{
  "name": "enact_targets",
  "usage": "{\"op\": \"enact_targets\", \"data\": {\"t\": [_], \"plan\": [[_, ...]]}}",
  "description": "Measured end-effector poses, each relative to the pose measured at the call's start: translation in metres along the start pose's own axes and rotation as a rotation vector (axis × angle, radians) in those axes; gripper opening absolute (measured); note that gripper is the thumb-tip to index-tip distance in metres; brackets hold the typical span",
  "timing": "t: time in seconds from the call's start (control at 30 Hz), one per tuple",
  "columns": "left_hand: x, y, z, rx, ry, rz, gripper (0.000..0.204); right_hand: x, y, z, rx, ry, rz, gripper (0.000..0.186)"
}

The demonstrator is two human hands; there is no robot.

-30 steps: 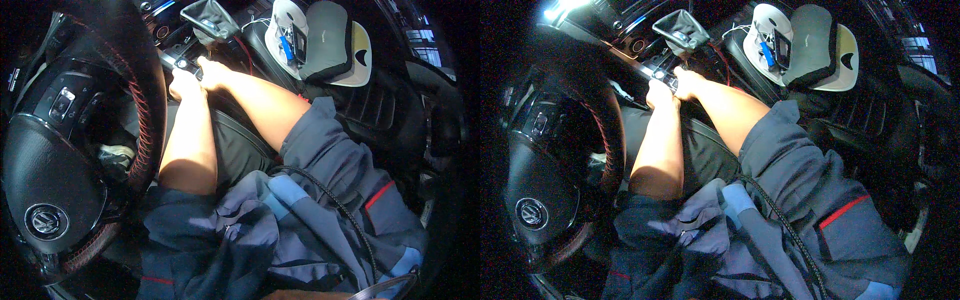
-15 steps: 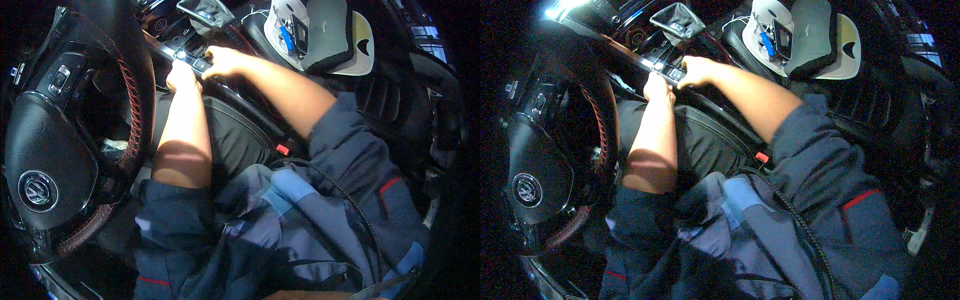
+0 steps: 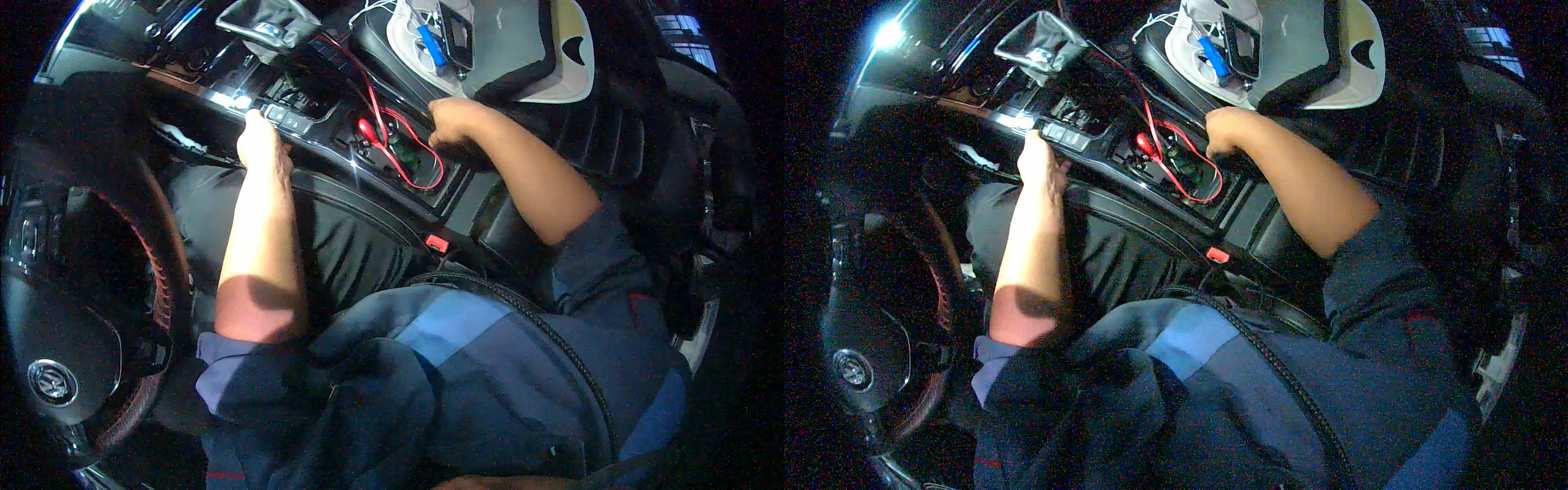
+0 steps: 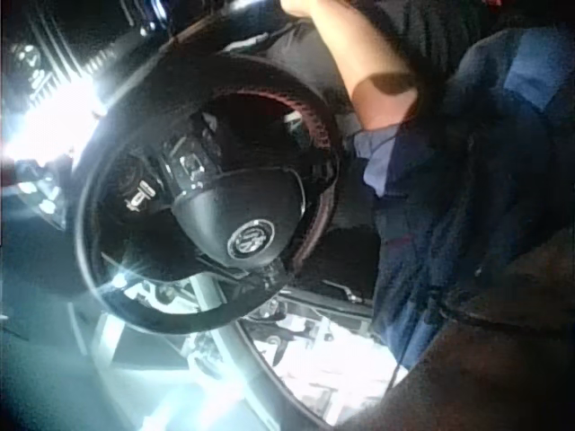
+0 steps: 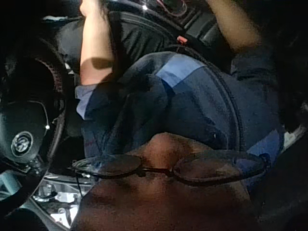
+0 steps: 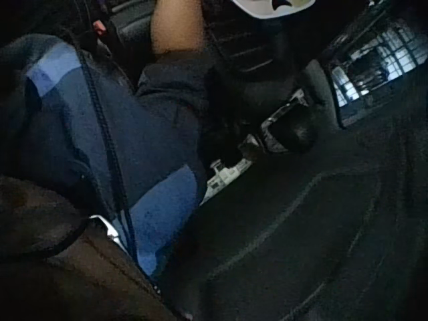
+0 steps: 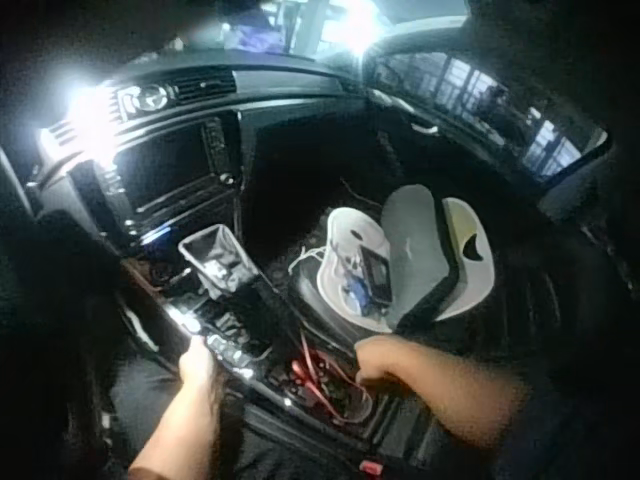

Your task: The person works on the center console of a car, using a blue pry tool to remove a trim panel near the gear shifter. They then handle exposed wires and connectors, appearing to install or repair an electronic component. The person also briefly adjusts the head-mounted camera during the task.

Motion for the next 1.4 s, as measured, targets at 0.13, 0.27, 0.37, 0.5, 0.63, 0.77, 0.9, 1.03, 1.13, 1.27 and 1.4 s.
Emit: {"op": "enact_targets", "data": {"t": [0.13, 0.27, 0.37, 0.5, 0.63, 0.77, 0.9, 1.03, 1.13, 1.27, 1.4], "plan": [[0.005, 0.002, -0.002, -0.018, 0.077, 0.02, 0.049, -0.008, 0.002, 0.006, -0.034, 0.039, 0.062, 0.054], [0.011, 0.005, -0.004, 0.035, 0.043, 0.007, 0.049, -0.001, 0.01, 0.012, -0.128, -0.007, 0.029, 0.051], [0.012, 0.004, -0.002, 0.008, 0.069, 0.03, 0.044, -0.006, 0.006, 0.011, -0.056, -0.024, 0.047, 0.05], [0.012, 0.001, 0.002, -0.045, -0.005, 0.035, 0.038, -0.025, -0.003, 0.016, -0.048, 0.028, 0.054, 0.051], [0.016, -0.005, 0.004, -0.188, -0.14, 0.049, 0.034, -0.04, -0.013, 0.031, -0.291, 0.231, 0.124, 0.059], [0.021, -0.008, 0.0, -0.161, -0.207, 0.038, 0.037, -0.051, -0.024, 0.038, -0.405, 0.394, 0.178, 0.061], [0.021, -0.01, -0.002, -0.25, -0.148, -0.002, 0.045, -0.057, -0.02, 0.041, -0.417, 0.38, 0.25, 0.054], [0.016, -0.013, -0.004, -0.265, -0.148, -0.058, 0.043, -0.058, -0.019, 0.038, -0.381, 0.386, 0.228, 0.051], [0.01, -0.017, 0.001, -0.243, -0.121, -0.027, 0.043, -0.059, -0.019, 0.039, -0.384, 0.343, 0.21, 0.057], [0.006, -0.02, 0.002, -0.245, -0.143, -0.081, 0.046, -0.079, -0.021, 0.065, -0.452, 0.318, 0.221, 0.062], [0.003, -0.02, 0.002, -0.292, -0.079, -0.103, 0.047, -0.113, -0.048, 0.107, -0.623, 0.554, 0.153, 0.071]]}}
Point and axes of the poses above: each hand's wrist, its own x-axis away from the middle knuckle, its own z-axis out of the back of the hand, y = z × x, the point moved 3 cm from there along -x, towards the middle knuckle
